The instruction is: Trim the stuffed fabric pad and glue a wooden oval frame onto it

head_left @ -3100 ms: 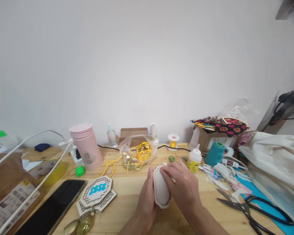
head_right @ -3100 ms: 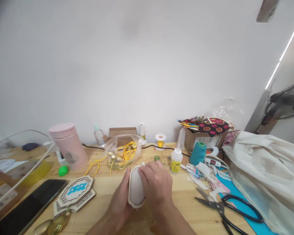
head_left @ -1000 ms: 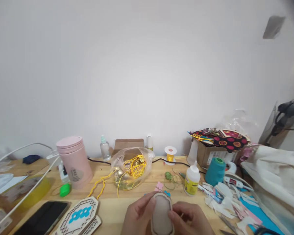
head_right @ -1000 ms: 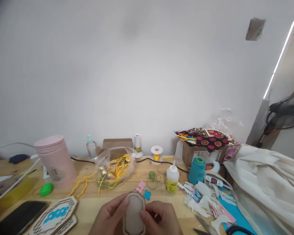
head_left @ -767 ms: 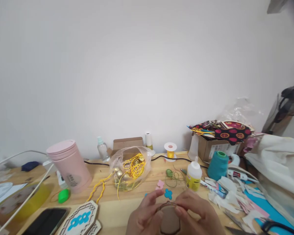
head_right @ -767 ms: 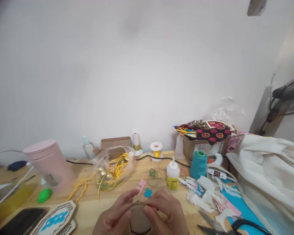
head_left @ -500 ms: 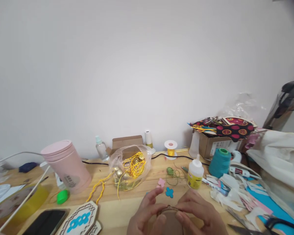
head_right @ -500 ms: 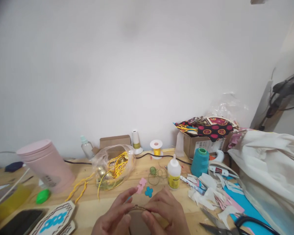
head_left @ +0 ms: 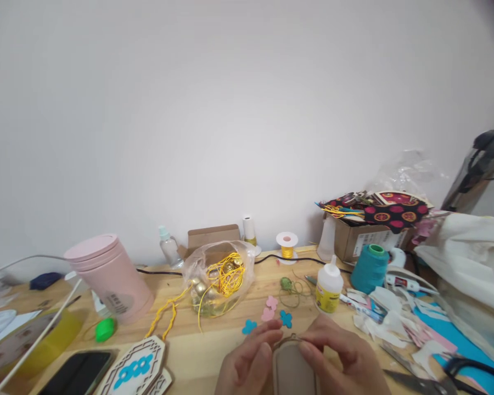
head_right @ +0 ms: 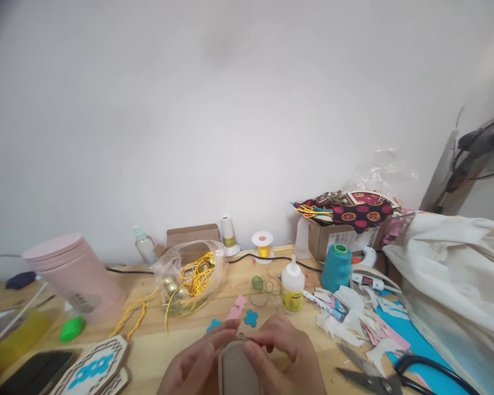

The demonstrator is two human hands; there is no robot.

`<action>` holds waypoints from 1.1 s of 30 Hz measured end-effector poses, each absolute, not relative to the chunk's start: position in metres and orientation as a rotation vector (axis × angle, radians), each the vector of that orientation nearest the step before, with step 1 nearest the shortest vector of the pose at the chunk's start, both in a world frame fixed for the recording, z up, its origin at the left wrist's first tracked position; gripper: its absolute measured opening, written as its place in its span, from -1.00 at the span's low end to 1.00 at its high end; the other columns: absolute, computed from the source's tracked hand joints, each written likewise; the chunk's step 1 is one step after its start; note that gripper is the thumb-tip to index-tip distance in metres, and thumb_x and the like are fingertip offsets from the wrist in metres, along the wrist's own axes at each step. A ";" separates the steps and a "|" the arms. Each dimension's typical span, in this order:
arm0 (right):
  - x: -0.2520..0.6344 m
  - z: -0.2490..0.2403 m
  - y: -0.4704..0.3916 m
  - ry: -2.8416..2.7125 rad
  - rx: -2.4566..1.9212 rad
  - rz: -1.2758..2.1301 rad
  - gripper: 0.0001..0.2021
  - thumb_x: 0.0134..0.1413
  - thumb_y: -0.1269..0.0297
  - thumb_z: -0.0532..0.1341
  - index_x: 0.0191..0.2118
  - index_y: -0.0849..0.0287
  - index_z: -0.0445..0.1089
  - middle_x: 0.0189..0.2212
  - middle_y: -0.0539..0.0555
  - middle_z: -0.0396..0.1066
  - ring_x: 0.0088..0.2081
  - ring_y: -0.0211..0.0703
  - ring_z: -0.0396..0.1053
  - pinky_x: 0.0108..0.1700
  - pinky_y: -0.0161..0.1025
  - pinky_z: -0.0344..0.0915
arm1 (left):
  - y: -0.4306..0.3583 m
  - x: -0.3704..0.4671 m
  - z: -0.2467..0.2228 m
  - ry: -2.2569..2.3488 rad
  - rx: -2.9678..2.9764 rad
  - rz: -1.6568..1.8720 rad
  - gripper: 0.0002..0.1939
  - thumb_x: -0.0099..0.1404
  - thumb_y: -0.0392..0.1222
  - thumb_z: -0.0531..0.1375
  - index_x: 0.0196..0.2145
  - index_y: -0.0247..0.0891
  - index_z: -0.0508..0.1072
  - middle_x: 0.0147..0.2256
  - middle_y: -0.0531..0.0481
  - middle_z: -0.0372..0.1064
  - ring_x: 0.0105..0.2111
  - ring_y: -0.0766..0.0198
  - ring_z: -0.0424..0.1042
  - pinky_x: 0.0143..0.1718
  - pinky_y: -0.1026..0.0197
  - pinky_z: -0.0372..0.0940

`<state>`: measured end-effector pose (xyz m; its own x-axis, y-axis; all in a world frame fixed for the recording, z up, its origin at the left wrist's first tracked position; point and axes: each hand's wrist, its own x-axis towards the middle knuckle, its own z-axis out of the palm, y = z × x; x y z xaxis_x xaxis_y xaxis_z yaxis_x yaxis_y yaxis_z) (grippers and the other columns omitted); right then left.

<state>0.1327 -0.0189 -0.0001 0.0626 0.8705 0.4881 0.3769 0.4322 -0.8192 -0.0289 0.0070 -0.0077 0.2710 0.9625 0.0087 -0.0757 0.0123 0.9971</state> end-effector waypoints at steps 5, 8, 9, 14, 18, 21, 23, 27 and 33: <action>0.129 -0.002 -0.019 -1.382 -1.244 0.805 -0.73 -0.03 0.11 0.14 -0.46 0.18 0.48 -0.58 0.04 0.38 -0.48 -0.17 0.34 -0.42 -0.32 0.27 | 0.005 -0.026 0.002 0.922 1.323 0.901 -0.68 0.04 0.06 0.17 -0.38 -0.19 0.57 -0.14 -0.15 0.38 -0.12 0.01 0.33 -0.13 0.10 0.25; 0.127 0.001 -0.018 -1.414 -1.232 0.864 -0.68 -0.02 0.08 0.10 -0.44 0.23 0.47 -0.54 0.08 0.39 -0.45 -0.14 0.34 -0.40 -0.30 0.26 | 0.005 -0.026 0.006 0.926 1.319 0.984 -0.70 0.08 0.02 0.16 -0.38 -0.22 0.57 -0.14 -0.12 0.39 -0.10 0.02 0.30 -0.08 0.11 0.21; 0.127 0.002 -0.018 -1.450 -1.235 0.847 -0.67 -0.01 0.09 0.09 -0.48 0.24 0.46 -0.56 0.07 0.38 -0.47 -0.16 0.32 -0.41 -0.31 0.24 | 0.006 -0.027 0.007 0.918 1.299 1.007 -0.69 0.08 0.02 0.15 -0.37 -0.23 0.56 -0.14 -0.12 0.40 -0.10 0.02 0.30 -0.08 0.10 0.20; 0.131 0.005 -0.019 -1.533 -1.295 0.678 -0.63 0.02 0.13 0.07 -0.63 0.24 0.39 -0.68 0.00 0.26 -0.56 -0.24 0.24 -0.49 -0.35 0.15 | 0.006 -0.023 0.004 0.920 1.254 0.981 -0.66 0.05 0.03 0.17 -0.38 -0.27 0.56 -0.26 -0.10 0.46 -0.18 0.03 0.34 -0.12 0.08 0.21; 0.132 0.005 -0.018 -1.441 -1.354 0.803 -0.62 0.03 0.09 0.03 -0.56 0.25 0.41 -0.63 0.03 0.32 -0.51 -0.20 0.27 -0.45 -0.33 0.18 | 0.005 -0.023 0.001 0.944 1.297 0.929 -0.69 0.05 0.01 0.17 -0.47 -0.27 0.57 -0.27 -0.08 0.46 -0.21 0.06 0.35 -0.18 0.16 0.24; 0.130 0.005 -0.018 -1.475 -1.377 0.919 -0.63 0.02 0.08 0.04 -0.50 0.26 0.43 -0.57 0.06 0.38 -0.47 -0.16 0.30 -0.43 -0.31 0.19 | 0.007 -0.027 0.001 0.998 1.270 0.994 -0.70 0.04 0.01 0.18 -0.52 -0.28 0.57 -0.28 -0.08 0.46 -0.22 0.06 0.35 -0.18 0.16 0.24; 0.129 0.006 -0.018 -1.513 -1.408 0.907 -0.63 0.00 0.08 0.07 -0.53 0.26 0.44 -0.59 0.06 0.38 -0.49 -0.16 0.30 -0.44 -0.32 0.17 | 0.009 -0.028 0.001 0.997 1.243 1.005 -0.68 0.05 0.02 0.17 -0.50 -0.29 0.56 -0.29 -0.09 0.47 -0.24 0.06 0.36 -0.17 0.14 0.23; 0.130 0.008 -0.018 -1.471 -1.431 0.856 -0.63 0.00 0.09 0.06 -0.57 0.26 0.42 -0.62 0.05 0.36 -0.50 -0.18 0.28 -0.43 -0.32 0.15 | 0.008 -0.027 0.002 0.966 1.323 0.932 -0.67 0.10 0.01 0.13 -0.45 -0.28 0.56 -0.32 -0.06 0.48 -0.25 0.09 0.36 -0.15 0.16 0.19; 0.126 0.005 -0.016 -1.441 -1.383 1.087 -0.63 -0.05 0.04 0.05 -0.62 0.24 0.31 -0.67 -0.03 0.21 -0.56 -0.26 0.16 -0.51 -0.36 0.07 | 0.009 -0.029 0.001 1.006 1.382 0.939 -0.69 0.12 -0.01 0.12 -0.45 -0.26 0.57 -0.25 -0.09 0.44 -0.22 0.07 0.34 -0.18 0.17 0.21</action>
